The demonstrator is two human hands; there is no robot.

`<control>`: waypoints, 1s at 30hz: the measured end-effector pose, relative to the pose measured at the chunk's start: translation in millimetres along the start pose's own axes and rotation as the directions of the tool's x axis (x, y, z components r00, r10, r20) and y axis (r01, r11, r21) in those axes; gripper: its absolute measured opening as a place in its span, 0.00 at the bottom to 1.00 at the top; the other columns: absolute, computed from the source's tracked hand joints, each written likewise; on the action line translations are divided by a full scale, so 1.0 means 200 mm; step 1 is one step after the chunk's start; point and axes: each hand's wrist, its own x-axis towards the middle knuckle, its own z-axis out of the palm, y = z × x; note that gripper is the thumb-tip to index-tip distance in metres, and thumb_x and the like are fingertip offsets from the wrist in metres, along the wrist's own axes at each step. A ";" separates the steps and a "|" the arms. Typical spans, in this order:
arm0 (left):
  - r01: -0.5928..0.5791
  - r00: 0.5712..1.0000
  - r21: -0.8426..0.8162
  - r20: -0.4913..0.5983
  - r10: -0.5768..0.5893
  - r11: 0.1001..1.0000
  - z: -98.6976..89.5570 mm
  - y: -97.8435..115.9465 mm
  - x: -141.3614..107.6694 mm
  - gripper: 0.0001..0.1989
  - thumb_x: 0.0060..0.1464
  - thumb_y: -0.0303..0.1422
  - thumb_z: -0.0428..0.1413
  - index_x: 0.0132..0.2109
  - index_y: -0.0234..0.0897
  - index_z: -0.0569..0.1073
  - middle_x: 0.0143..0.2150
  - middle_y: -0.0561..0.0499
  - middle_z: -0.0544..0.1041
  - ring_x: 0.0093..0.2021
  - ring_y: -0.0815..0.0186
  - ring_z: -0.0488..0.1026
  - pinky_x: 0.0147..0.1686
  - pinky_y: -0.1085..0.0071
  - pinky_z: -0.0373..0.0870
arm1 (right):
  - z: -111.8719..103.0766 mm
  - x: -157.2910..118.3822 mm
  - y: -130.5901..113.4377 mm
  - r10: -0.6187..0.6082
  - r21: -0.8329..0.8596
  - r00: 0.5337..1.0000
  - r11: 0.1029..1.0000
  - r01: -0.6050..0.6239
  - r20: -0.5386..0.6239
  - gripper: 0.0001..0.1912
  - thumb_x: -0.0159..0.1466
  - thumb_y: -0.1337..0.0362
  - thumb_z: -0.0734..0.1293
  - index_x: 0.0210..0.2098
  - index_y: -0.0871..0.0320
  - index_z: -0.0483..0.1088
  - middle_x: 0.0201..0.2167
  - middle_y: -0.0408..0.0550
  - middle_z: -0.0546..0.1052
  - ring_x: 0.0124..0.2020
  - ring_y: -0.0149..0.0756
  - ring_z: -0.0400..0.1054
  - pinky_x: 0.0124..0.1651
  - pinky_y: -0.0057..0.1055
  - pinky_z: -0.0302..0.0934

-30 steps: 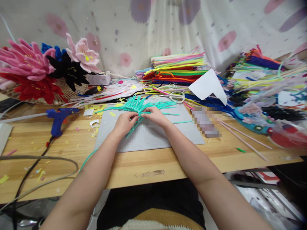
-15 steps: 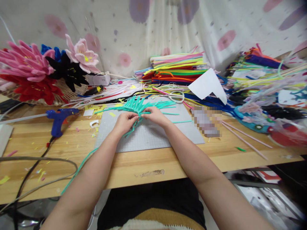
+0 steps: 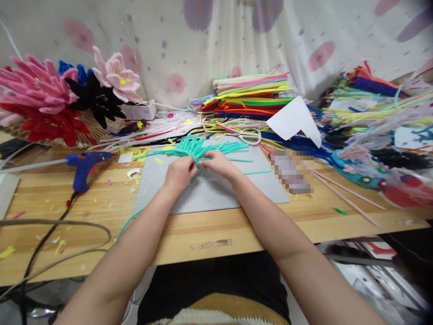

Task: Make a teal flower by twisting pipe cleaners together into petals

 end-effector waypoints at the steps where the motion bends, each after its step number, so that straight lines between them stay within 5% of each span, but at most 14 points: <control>1: 0.004 1.000 -0.012 -0.013 -0.004 1.000 0.01 0.01 0.00 0.05 0.49 0.28 0.52 0.28 0.37 0.71 0.30 0.47 0.76 0.33 0.64 0.71 0.35 0.69 0.63 | 0.00 0.00 0.00 0.002 0.011 1.000 1.000 -0.002 -0.001 0.06 0.50 0.66 0.65 0.20 0.63 0.70 0.18 0.41 0.68 0.24 0.28 0.60 0.31 0.26 0.52; 5: 0.192 0.980 -0.314 0.011 -0.199 0.930 0.03 0.03 0.00 0.03 0.47 0.29 0.53 0.28 0.36 0.70 0.27 0.50 0.74 0.28 0.66 0.69 0.32 0.70 0.65 | 0.00 -0.01 0.00 0.004 0.064 1.000 0.998 -0.003 -0.008 0.05 0.51 0.67 0.65 0.21 0.63 0.69 0.19 0.40 0.68 0.25 0.27 0.60 0.32 0.26 0.53; 8: 0.475 0.878 -0.666 0.311 -0.364 0.576 0.02 0.02 0.01 0.05 0.48 0.32 0.54 0.28 0.33 0.70 0.23 0.52 0.71 0.21 0.71 0.65 0.23 0.73 0.66 | 0.00 -0.01 0.00 -0.027 0.111 1.000 0.993 0.027 -0.005 0.05 0.51 0.67 0.64 0.23 0.63 0.70 0.20 0.40 0.69 0.26 0.27 0.61 0.34 0.26 0.54; 11: 0.625 0.770 -0.754 0.553 -0.320 0.202 -0.01 0.00 0.02 0.09 0.50 0.33 0.53 0.28 0.31 0.71 0.23 0.51 0.70 0.20 0.73 0.66 0.19 0.76 0.65 | 0.00 -0.01 0.00 -0.046 0.149 0.999 0.988 0.045 0.007 0.04 0.51 0.68 0.64 0.24 0.63 0.70 0.20 0.39 0.69 0.26 0.26 0.61 0.34 0.25 0.54; 13: 0.645 0.745 -0.758 0.597 -0.297 0.097 -0.03 -0.01 0.03 0.09 0.51 0.32 0.54 0.29 0.30 0.72 0.23 0.50 0.70 0.21 0.74 0.67 0.19 0.77 0.66 | 0.00 -0.01 0.00 -0.054 0.164 0.998 0.985 0.051 0.016 0.04 0.51 0.68 0.64 0.24 0.63 0.69 0.20 0.40 0.69 0.25 0.26 0.61 0.34 0.25 0.54; 16: 0.645 0.737 -0.762 0.599 -0.313 0.062 -0.04 0.00 0.03 0.05 0.50 0.28 0.56 0.29 0.29 0.72 0.22 0.51 0.70 0.20 0.75 0.67 0.20 0.77 0.68 | -0.01 0.00 0.01 -0.061 0.174 0.998 0.983 0.054 0.036 0.04 0.51 0.67 0.65 0.24 0.63 0.69 0.20 0.40 0.69 0.25 0.27 0.61 0.33 0.26 0.54; 21: 0.598 0.774 -0.782 0.507 -0.380 0.175 -0.01 0.02 0.02 0.06 0.49 0.29 0.58 0.28 0.30 0.71 0.22 0.50 0.73 0.22 0.73 0.69 0.25 0.74 0.69 | 0.00 0.00 0.02 -0.049 0.117 0.999 0.992 0.047 0.007 0.04 0.51 0.67 0.65 0.23 0.62 0.70 0.22 0.42 0.71 0.26 0.28 0.62 0.33 0.26 0.54; 24: 0.481 0.868 -0.714 0.308 -0.389 0.508 0.01 0.02 0.01 0.07 0.51 0.32 0.56 0.29 0.33 0.70 0.24 0.50 0.74 0.25 0.68 0.72 0.29 0.70 0.69 | 0.01 0.00 0.02 -0.039 0.066 0.999 0.997 0.040 -0.013 0.04 0.51 0.68 0.65 0.23 0.62 0.70 0.22 0.42 0.71 0.27 0.29 0.62 0.33 0.27 0.54; 27: 0.209 0.978 -0.312 0.041 -0.207 0.927 0.02 0.02 0.01 0.06 0.52 0.32 0.53 0.29 0.35 0.71 0.29 0.46 0.76 0.33 0.62 0.74 0.36 0.66 0.67 | 0.02 0.01 0.03 -0.019 0.027 0.999 0.999 0.020 -0.025 0.04 0.51 0.68 0.65 0.22 0.62 0.69 0.21 0.41 0.70 0.27 0.29 0.62 0.33 0.26 0.54; 30: 0.084 0.996 0.015 0.011 -0.085 0.996 0.01 0.03 0.00 0.08 0.53 0.31 0.50 0.30 0.34 0.71 0.33 0.40 0.77 0.36 0.57 0.74 0.38 0.64 0.65 | 0.03 0.01 0.03 -0.007 -0.004 0.999 1.000 0.007 -0.036 0.03 0.51 0.68 0.65 0.22 0.62 0.69 0.21 0.41 0.70 0.28 0.29 0.62 0.33 0.26 0.54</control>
